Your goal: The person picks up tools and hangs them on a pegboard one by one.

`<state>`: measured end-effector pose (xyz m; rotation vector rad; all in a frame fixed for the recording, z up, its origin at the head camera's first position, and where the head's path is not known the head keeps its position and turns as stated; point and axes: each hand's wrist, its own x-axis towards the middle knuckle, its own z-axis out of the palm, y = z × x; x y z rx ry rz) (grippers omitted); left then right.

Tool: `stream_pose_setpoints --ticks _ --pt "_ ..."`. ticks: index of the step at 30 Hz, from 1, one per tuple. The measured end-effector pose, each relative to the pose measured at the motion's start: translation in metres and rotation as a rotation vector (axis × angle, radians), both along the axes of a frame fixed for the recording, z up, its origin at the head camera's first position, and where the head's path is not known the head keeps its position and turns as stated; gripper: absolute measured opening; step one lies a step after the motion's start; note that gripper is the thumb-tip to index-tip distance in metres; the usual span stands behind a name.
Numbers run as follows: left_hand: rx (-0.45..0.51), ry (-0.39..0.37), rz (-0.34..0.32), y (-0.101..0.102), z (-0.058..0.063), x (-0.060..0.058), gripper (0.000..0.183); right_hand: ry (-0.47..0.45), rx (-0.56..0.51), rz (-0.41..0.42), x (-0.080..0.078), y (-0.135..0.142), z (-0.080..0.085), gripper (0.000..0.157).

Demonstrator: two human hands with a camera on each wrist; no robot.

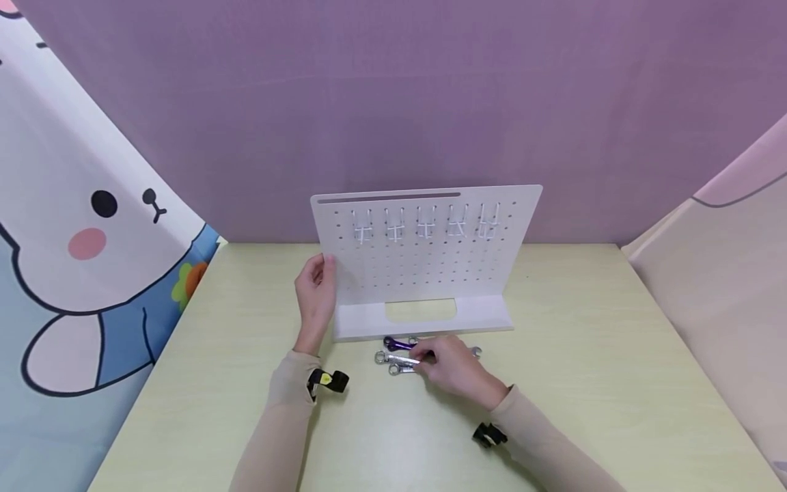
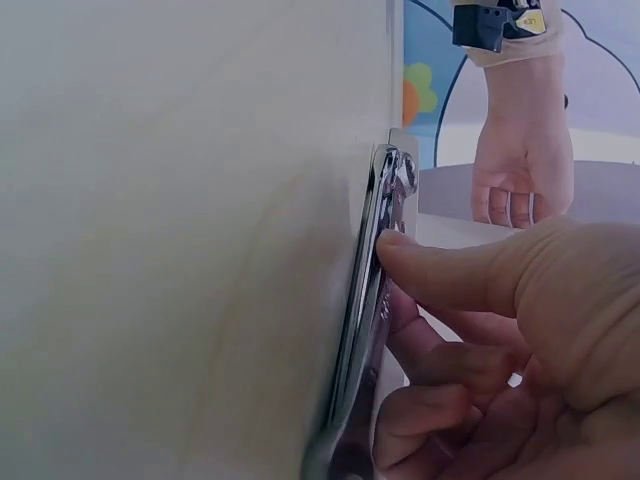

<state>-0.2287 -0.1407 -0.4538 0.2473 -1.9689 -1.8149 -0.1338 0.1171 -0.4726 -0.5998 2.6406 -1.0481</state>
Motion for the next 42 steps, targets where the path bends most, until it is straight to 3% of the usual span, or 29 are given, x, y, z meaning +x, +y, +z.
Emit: stream_pose_setpoints --ticks 6,19,33,42 --pt "-0.004 -0.013 -0.004 -0.002 -0.001 0.001 0.031 -0.03 -0.011 0.008 0.0 -0.001 -0.001 0.014" --pt "-0.007 -0.023 -0.001 -0.004 0.0 0.0 0.034 0.017 0.052 -0.014 -0.001 -0.002 -0.003 0.007" --pt "-0.003 -0.027 -0.009 -0.006 -0.002 -0.001 0.034 0.046 0.04 -0.019 -0.001 -0.003 0.002 0.006" --pt "0.003 -0.025 -0.008 -0.004 -0.002 -0.001 0.033 -0.046 -0.036 -0.037 -0.002 0.0 0.013 0.01"
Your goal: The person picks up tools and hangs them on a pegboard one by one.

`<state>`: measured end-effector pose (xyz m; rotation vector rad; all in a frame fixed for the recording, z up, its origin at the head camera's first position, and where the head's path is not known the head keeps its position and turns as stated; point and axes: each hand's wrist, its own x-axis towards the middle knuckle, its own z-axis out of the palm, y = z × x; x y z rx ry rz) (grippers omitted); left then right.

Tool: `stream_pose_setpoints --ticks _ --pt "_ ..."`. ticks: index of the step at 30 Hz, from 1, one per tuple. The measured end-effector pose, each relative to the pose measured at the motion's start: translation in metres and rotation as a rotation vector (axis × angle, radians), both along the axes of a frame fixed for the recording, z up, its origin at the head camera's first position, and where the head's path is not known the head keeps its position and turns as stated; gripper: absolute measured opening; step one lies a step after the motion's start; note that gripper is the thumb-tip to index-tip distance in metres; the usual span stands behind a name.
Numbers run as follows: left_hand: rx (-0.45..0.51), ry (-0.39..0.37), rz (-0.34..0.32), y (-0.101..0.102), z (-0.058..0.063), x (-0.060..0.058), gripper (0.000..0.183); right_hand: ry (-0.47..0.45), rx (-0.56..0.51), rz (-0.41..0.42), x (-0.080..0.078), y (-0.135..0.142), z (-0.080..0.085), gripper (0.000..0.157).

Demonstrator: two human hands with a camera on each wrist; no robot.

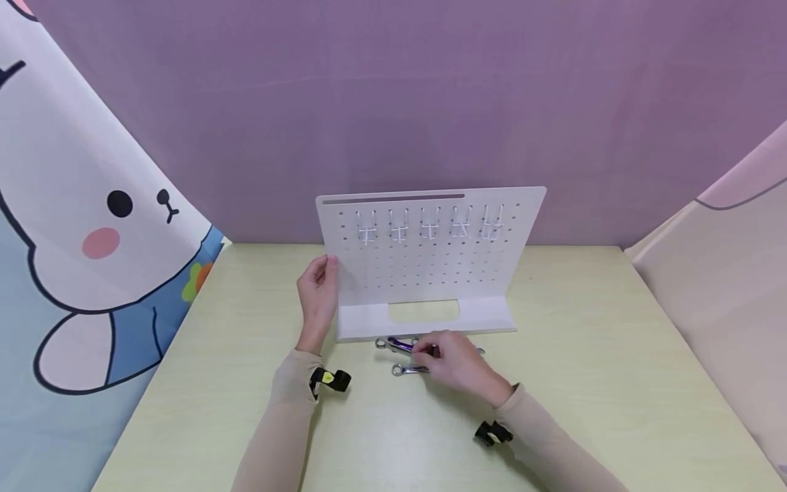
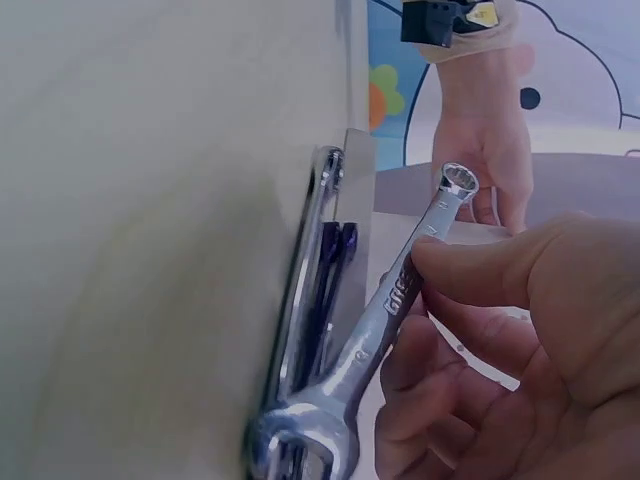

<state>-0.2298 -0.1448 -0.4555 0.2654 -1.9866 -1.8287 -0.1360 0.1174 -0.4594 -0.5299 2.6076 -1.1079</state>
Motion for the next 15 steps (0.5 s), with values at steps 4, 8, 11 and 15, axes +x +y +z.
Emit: stream_pose_setpoints --ticks 4,8,11,15 --pt "-0.011 0.006 0.0 -0.0008 -0.0005 0.0002 0.033 -0.008 -0.026 0.01 -0.0031 0.0005 0.0028 0.012" --pt "-0.009 0.007 -0.002 -0.0016 0.0001 0.0002 0.033 -0.001 -0.055 0.028 -0.0059 -0.0005 0.0044 0.013" --pt "-0.002 0.007 -0.002 -0.0016 0.0008 0.0002 0.032 0.007 -0.084 0.037 -0.0075 -0.0015 0.0065 0.014" --pt "-0.007 0.008 0.003 -0.0018 0.0 -0.0001 0.031 0.008 -0.112 0.041 -0.0097 -0.0029 0.009 0.014"
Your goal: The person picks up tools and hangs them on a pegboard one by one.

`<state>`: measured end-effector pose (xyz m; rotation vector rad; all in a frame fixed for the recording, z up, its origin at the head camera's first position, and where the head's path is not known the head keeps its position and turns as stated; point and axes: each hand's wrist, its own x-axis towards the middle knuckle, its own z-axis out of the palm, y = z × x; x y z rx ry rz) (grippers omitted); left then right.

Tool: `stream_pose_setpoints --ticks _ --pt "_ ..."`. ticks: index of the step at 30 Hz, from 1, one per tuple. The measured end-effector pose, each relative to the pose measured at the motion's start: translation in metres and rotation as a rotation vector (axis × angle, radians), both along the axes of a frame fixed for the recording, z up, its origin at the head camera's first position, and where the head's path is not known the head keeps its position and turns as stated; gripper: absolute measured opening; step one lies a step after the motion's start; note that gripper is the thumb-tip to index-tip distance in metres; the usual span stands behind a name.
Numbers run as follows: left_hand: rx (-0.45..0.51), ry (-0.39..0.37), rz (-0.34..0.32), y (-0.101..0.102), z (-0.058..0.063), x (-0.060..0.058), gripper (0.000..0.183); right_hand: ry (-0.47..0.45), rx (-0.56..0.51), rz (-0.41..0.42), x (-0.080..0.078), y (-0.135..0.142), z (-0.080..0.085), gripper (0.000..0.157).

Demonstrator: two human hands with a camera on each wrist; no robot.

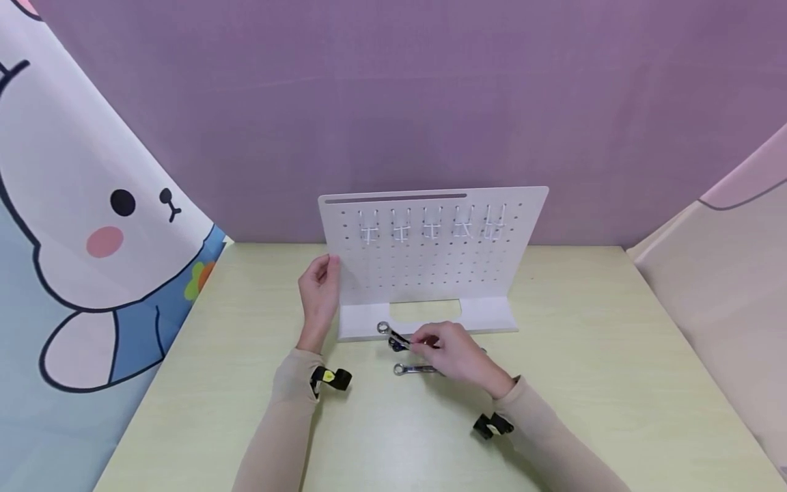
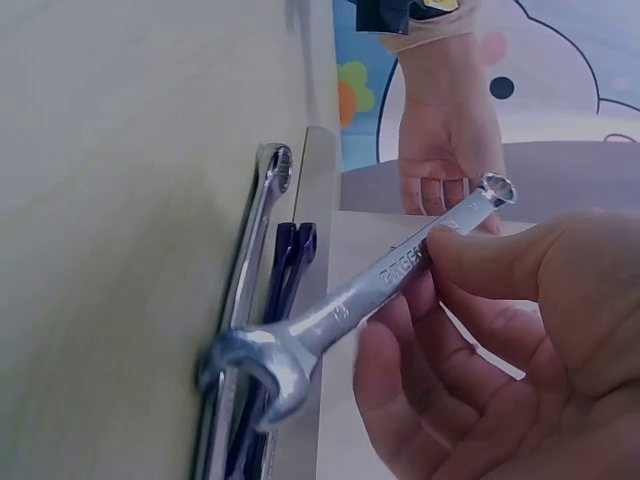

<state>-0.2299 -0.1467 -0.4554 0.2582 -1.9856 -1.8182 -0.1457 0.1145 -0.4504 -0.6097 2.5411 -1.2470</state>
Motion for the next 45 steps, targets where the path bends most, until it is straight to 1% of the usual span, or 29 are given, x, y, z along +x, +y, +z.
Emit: stream_pose_setpoints --ticks 6,12,18,21,25,33,41,45 --pt "-0.002 -0.012 0.001 0.0 -0.002 -0.001 0.032 0.02 -0.004 0.026 -0.004 -0.002 0.004 0.014" --pt "-0.012 -0.024 0.0 0.0 -0.001 0.0 0.033 0.03 -0.043 0.048 -0.008 -0.008 0.014 0.015" --pt "-0.002 -0.025 -0.006 0.0 -0.001 -0.002 0.033 0.1 -0.012 0.06 -0.013 -0.013 0.024 0.016" --pt "0.007 -0.026 -0.009 -0.001 -0.001 -0.002 0.033 0.119 -0.012 0.052 -0.014 -0.015 0.029 0.015" --pt "0.011 -0.027 -0.007 -0.001 -0.001 -0.002 0.033 0.121 -0.025 0.03 -0.014 -0.019 0.034 0.015" --pt "0.009 -0.027 -0.01 0.0 0.0 -0.002 0.032 0.143 -0.057 -0.006 -0.018 -0.024 0.039 0.014" --pt "0.016 -0.028 -0.012 0.001 0.0 -0.002 0.033 0.11 -0.123 -0.053 -0.021 -0.026 0.042 0.013" --pt "0.018 -0.024 -0.011 0.0 -0.001 -0.001 0.032 0.114 -0.144 -0.073 -0.023 -0.028 0.041 0.014"
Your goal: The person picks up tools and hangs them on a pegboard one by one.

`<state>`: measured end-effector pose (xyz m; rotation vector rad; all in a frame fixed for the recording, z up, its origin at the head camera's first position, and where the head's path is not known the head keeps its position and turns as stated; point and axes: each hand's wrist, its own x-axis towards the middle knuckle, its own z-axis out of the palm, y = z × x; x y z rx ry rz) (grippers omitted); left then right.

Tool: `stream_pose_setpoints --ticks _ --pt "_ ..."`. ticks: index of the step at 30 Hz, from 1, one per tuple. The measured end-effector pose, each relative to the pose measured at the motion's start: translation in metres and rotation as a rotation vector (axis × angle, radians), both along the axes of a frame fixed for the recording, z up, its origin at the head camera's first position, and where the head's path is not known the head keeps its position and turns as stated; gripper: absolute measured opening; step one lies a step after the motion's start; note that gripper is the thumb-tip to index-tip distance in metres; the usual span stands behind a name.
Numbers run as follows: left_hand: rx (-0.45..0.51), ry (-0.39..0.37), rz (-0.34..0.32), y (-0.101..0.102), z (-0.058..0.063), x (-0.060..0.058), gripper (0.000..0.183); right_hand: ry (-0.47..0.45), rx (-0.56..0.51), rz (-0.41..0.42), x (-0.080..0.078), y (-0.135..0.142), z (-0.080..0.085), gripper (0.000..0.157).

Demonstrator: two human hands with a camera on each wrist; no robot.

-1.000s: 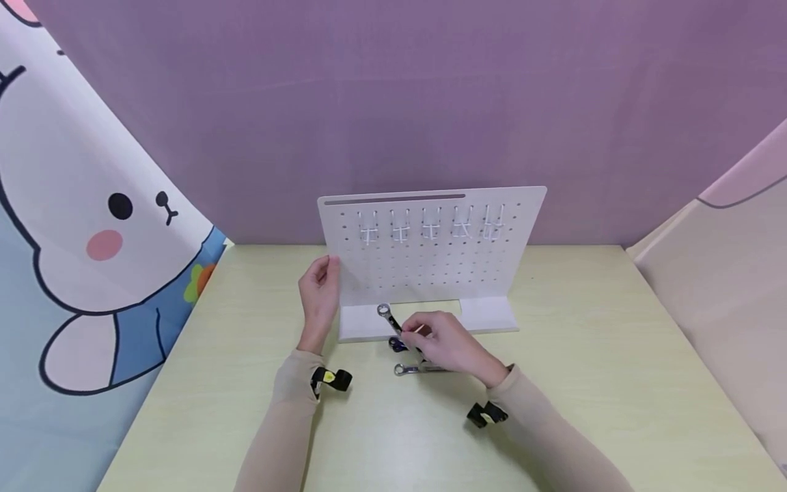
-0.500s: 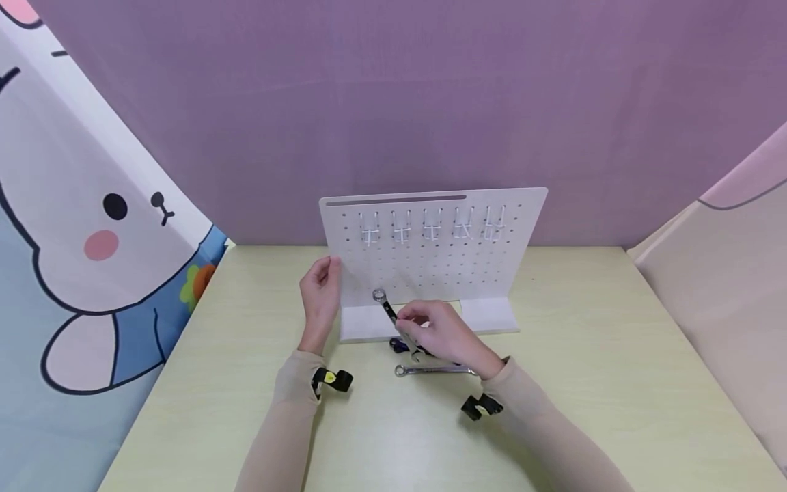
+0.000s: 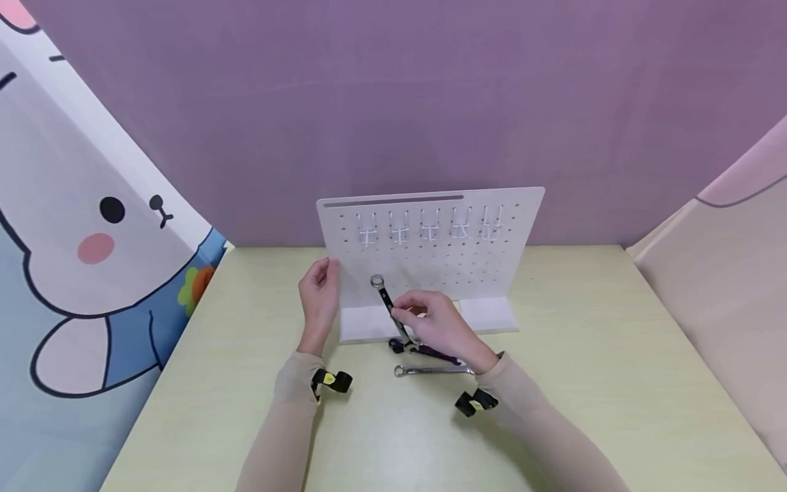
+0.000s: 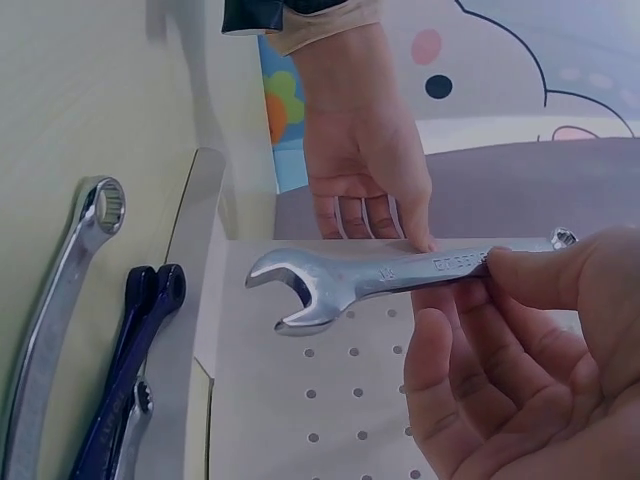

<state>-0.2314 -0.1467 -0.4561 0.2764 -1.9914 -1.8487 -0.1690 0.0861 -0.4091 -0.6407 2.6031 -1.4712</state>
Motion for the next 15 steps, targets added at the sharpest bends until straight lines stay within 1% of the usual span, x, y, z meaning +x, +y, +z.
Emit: stream_pose_setpoints --ticks 7,15 --pt "0.001 -0.001 -0.006 0.0 -0.001 0.002 0.034 -0.002 -0.032 -0.033 -0.001 -0.006 0.005 0.015" --pt "-0.002 0.005 -0.003 0.001 0.0 0.002 0.033 -0.014 -0.063 -0.038 -0.004 -0.01 0.012 0.016"
